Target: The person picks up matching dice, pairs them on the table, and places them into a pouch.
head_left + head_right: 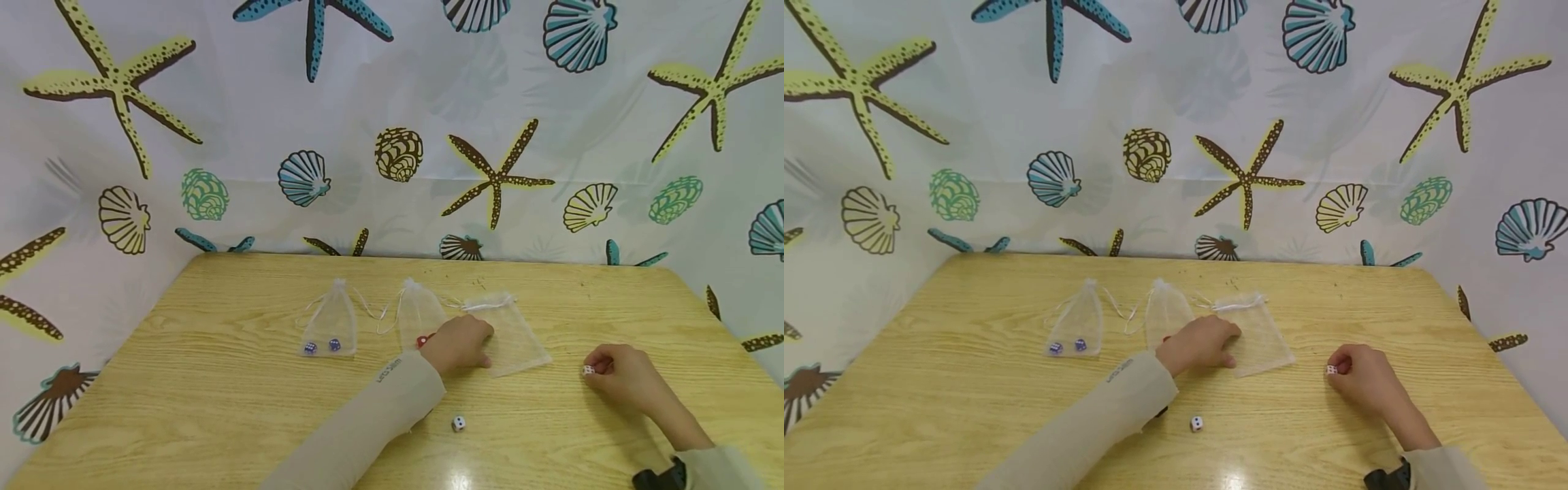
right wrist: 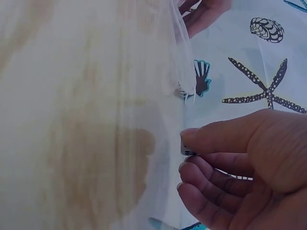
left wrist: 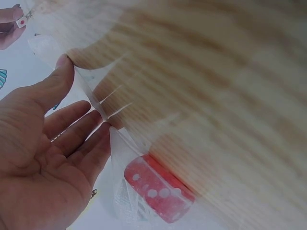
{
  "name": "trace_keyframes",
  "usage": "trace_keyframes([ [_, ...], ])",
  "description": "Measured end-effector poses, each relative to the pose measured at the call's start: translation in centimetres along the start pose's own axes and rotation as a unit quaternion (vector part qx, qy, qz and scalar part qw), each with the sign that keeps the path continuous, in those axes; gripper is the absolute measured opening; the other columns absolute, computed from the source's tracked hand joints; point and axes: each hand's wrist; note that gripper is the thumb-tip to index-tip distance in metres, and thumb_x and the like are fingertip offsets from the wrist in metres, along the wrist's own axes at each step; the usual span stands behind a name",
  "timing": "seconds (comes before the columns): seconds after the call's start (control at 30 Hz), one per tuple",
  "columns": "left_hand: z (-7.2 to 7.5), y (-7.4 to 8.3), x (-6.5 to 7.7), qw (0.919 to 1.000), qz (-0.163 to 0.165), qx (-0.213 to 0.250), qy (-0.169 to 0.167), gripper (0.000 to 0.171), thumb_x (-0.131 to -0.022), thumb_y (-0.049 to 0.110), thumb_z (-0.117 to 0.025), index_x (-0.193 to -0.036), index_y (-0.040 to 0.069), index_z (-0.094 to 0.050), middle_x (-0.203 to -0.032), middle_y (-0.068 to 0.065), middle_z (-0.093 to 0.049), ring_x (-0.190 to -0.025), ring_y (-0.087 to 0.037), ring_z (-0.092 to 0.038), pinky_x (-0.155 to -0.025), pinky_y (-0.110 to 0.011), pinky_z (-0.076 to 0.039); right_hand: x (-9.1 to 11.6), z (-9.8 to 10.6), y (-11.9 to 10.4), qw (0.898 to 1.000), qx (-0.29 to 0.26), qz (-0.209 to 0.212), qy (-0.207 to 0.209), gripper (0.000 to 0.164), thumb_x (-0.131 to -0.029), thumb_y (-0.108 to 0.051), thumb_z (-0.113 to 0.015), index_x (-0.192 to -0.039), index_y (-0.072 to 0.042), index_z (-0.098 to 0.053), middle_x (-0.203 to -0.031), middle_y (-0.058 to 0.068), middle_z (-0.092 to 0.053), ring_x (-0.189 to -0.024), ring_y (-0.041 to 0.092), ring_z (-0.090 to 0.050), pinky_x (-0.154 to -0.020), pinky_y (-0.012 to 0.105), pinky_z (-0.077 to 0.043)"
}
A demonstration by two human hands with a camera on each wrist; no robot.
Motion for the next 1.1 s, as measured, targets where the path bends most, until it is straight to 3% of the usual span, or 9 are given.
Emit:
trace_keyframes([
  [0.23, 0.1, 0.0, 0.1, 1.0000, -0.001, 0.004, 0.005, 0.030, -0.084, 0.032, -0.073, -0.104, 0.012, -0.066, -0.082, 0.002, -0.060, -0.077, -0.013, -0.054, -0.070, -0.028, -0.044, 0.5, -0.6, -2.5, 0.999, -0.013, 0.041, -0.006, 0.008, -0.082, -0.007, -0.070, -0.087, -0.002, -0.067, -0.076, 0.000, -0.061, -0.066, 0.010, -0.051, -0.057, 0.023, -0.042],
  [0.5, 0.1, 0.1, 0.1, 1.0000, -0.001, -0.001, 0.004, 0.034, -0.084, 0.032, -0.072, -0.111, 0.012, -0.066, -0.090, 0.002, -0.065, -0.081, -0.013, -0.056, -0.073, -0.027, -0.046, 0.9, -1.5, -5.2, 0.997, -0.034, 0.065, -0.017, 0.006, -0.081, -0.005, -0.071, -0.086, -0.005, -0.067, -0.074, -0.002, -0.060, -0.063, 0.006, -0.048, -0.056, 0.021, -0.043],
  [1.1, 0.1, 0.1, -0.1, 1.0000, 0.003, 0.004, 0.008, 0.031, -0.083, 0.032, -0.074, -0.104, 0.011, -0.066, -0.082, 0.003, -0.060, -0.078, -0.012, -0.054, -0.070, -0.028, -0.046, 0.7, -3.8, -9.9, 0.987, -0.073, 0.134, -0.049, 0.007, -0.078, -0.003, -0.071, -0.081, -0.008, -0.066, -0.072, -0.005, -0.057, -0.064, 0.002, -0.046, -0.057, 0.019, -0.043],
])
Point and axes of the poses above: each hand's wrist, its own x-axis away from the middle knuckle, its own z-axis out of the back of the hand, y = z × x
